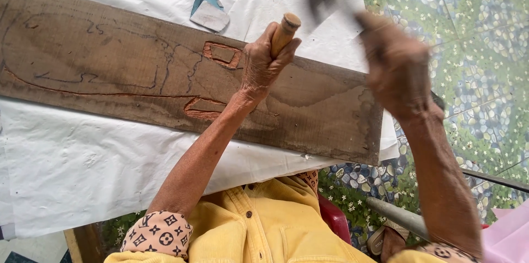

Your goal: Using a hammer and chisel to carve a decorative outline into a wooden board.

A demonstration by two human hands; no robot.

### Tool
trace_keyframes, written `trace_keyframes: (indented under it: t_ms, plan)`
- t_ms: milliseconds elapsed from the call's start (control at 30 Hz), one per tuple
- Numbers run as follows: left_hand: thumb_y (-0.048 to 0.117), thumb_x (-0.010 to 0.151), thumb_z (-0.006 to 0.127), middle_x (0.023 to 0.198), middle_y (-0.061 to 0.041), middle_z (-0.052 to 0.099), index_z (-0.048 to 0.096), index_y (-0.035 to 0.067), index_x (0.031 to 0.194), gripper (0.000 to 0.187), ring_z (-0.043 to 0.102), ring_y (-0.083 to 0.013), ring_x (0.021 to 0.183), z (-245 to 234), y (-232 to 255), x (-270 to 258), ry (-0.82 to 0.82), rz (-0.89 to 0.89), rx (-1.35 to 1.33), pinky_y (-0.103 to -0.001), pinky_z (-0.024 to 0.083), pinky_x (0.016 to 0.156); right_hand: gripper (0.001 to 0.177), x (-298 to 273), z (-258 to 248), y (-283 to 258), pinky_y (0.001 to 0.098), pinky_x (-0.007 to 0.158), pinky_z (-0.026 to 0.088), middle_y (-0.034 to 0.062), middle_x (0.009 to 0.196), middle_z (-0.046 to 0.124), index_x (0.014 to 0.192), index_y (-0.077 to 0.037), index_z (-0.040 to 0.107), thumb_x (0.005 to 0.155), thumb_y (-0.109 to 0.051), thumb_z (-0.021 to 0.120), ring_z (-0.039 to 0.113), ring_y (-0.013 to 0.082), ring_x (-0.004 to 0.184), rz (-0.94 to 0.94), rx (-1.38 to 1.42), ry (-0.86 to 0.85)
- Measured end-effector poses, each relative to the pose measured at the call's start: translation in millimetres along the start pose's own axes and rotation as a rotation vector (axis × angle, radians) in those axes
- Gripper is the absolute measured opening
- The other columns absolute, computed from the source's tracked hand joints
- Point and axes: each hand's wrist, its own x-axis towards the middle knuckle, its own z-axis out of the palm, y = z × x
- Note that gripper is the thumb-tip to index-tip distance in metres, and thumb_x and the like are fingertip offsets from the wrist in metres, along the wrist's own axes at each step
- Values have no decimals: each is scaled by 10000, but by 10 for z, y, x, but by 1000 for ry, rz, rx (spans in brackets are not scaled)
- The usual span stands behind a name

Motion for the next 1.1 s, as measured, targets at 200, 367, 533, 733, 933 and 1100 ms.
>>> trace_keyframes:
  t_ms: [200, 367, 533, 733, 933, 1100]
  plan:
    - [306, 1045, 646, 784, 14, 525, 552, 136, 1038, 194, 510, -89, 592, 62, -181, -59, -39, 37, -12, -218, 581, 520, 216, -13, -147, 128, 319, 429, 407, 173, 891, 710, 1440, 94, 729, 1226, 86, 756, 530, 191, 585, -1, -2, -268]
    - [342, 1036, 644, 744, 38, 438, 558, 154, 969, 217, 395, -97, 593, 10, -114, 7, -26, 0, -5, -256, 393, 503, 312, -97, 87, 95, 349, 453, 458, 75, 744, 564, 1581, 48, 585, 1290, -51, 532, 469, 168, 541, 3, -13, -119]
    - [395, 1019, 647, 690, 50, 493, 583, 147, 1026, 256, 456, -68, 538, 74, -263, -37, -5, -2, 53, -226, 459, 444, 134, 39, 53, 176, 323, 441, 416, 96, 785, 610, 1307, 68, 747, 1303, -35, 661, 501, 174, 566, -62, -16, -298]
    - [294, 1031, 652, 748, 58, 487, 564, 164, 989, 163, 432, -71, 578, 60, -156, -18, -30, -4, -40, -222, 469, 477, 172, 24, 100, 89, 299, 415, 405, 103, 777, 644, 1303, 66, 747, 1315, -49, 620, 528, 159, 538, -132, -109, -185]
    - [307, 1029, 647, 748, 61, 458, 543, 165, 952, 192, 419, -73, 593, 81, -143, -3, -29, 15, -56, -212, 431, 481, 229, -64, 2, 502, 357, 511, 399, 121, 817, 635, 1177, 65, 697, 1385, 47, 790, 501, 185, 594, 36, 16, -253]
    - [371, 1036, 612, 744, 56, 471, 533, 173, 956, 227, 447, -75, 583, 43, -82, -4, -43, 9, -6, -215, 452, 469, 367, -125, 173, 403, 359, 529, 378, 128, 795, 527, 1008, 50, 626, 1360, 127, 555, 538, 223, 678, 46, 91, -89]
